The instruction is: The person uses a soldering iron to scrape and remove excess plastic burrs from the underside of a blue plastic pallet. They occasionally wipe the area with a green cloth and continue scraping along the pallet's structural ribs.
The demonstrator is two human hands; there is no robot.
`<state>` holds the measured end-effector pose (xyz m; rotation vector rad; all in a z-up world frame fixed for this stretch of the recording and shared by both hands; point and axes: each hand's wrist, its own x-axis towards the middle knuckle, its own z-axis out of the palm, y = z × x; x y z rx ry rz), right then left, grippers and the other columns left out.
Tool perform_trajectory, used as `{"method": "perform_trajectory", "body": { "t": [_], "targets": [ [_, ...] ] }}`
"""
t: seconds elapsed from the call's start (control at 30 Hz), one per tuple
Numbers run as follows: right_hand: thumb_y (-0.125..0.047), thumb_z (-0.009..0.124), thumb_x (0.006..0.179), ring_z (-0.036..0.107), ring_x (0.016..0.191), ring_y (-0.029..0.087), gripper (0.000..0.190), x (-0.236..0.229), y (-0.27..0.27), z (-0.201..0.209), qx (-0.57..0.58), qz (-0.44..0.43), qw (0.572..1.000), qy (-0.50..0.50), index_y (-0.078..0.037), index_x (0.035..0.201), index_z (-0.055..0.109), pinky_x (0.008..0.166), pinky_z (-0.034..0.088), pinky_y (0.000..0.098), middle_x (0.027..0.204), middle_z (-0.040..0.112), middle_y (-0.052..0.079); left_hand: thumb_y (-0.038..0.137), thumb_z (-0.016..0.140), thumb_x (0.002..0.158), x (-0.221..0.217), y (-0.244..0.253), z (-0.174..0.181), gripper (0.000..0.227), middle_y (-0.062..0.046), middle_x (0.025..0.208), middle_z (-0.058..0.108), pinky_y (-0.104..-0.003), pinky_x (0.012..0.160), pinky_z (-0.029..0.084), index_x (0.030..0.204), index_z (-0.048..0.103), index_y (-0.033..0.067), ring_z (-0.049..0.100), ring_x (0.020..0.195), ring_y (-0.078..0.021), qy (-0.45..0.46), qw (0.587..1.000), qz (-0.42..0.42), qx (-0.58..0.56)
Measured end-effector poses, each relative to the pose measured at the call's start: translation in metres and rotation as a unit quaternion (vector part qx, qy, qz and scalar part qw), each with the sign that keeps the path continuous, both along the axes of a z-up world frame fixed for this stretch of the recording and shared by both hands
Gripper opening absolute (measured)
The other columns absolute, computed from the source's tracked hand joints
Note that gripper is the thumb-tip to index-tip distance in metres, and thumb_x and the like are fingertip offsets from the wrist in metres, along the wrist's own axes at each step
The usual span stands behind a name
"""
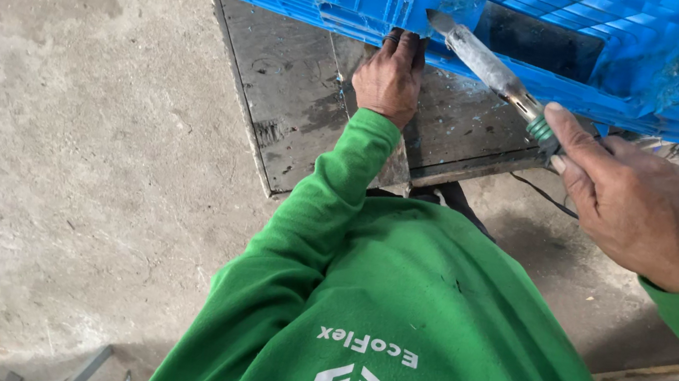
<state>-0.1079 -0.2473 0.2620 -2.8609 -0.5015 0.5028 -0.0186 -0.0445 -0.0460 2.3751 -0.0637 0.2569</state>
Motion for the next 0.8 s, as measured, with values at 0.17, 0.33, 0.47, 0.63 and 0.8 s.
{"method": "perform_trajectory", "body": {
  "t": [0.17, 0.33, 0.47, 0.63, 0.8],
  "targets": [
    [-0.029, 0.057, 0.102, 0.061, 0.058, 0.038, 0.059, -0.006, 0.015, 0.0, -0.023, -0.056, 0.997, 0.044, -0.01, 0.156, 0.044, 0.057, 0.051, 0.0517, 0.079, 0.062, 0.022, 0.032, 0.061, 0.099, 0.002, 0.002, 0.006, 0.038, -0.013, 0.13, 0.07, -0.053, 0.067, 0.059, 0.135, 0.06, 0.0182, 0.073, 0.084, -0.0403, 0.02, 0.999, -0.038, 0.015],
    [-0.026, 0.056, 0.1, 0.058, 0.053, 0.033, 0.06, -0.008, 0.026, 0.003, -0.036, -0.061, 0.997, 0.042, -0.01, 0.157, 0.044, 0.055, 0.05, 0.0492, 0.068, 0.057, 0.017, 0.032, 0.06, 0.101, 0.003, 0.01, 0.012, 0.035, -0.013, 0.13, 0.069, -0.053, 0.065, 0.059, 0.134, 0.059, 0.0197, 0.073, 0.084, -0.0413, 0.016, 0.999, -0.05, 0.002],
    [-0.029, 0.056, 0.102, 0.058, 0.051, 0.032, 0.063, -0.011, 0.024, -0.005, -0.034, -0.096, 0.992, 0.07, -0.013, 0.161, 0.041, 0.052, 0.05, 0.0475, 0.068, 0.057, 0.016, 0.029, 0.058, 0.102, 0.005, 0.012, 0.022, 0.031, -0.014, 0.126, 0.07, -0.058, 0.067, 0.056, 0.13, 0.06, 0.0175, 0.07, 0.085, -0.0455, 0.013, 0.997, -0.069, -0.02],
    [-0.025, 0.054, 0.101, 0.061, 0.064, 0.037, 0.056, -0.016, 0.023, -0.016, 0.075, -0.093, 0.993, -0.016, -0.008, 0.153, 0.046, 0.062, 0.05, 0.0509, 0.074, 0.061, 0.019, 0.03, 0.059, 0.099, 0.005, 0.014, 0.028, 0.03, -0.014, 0.121, 0.071, -0.059, 0.066, 0.055, 0.126, 0.062, 0.0185, 0.07, 0.082, -0.0454, 0.024, 0.998, -0.062, -0.01],
    [-0.027, 0.053, 0.1, 0.064, 0.067, 0.041, 0.058, -0.02, 0.027, -0.018, 0.069, -0.146, 0.986, 0.042, -0.011, 0.156, 0.045, 0.066, 0.051, 0.0527, 0.076, 0.064, 0.023, 0.03, 0.058, 0.101, 0.008, 0.015, 0.028, 0.03, -0.014, 0.118, 0.072, -0.058, 0.066, 0.056, 0.129, 0.062, 0.0193, 0.07, 0.081, -0.045, 0.023, 0.997, -0.075, -0.008]
  ]
}}
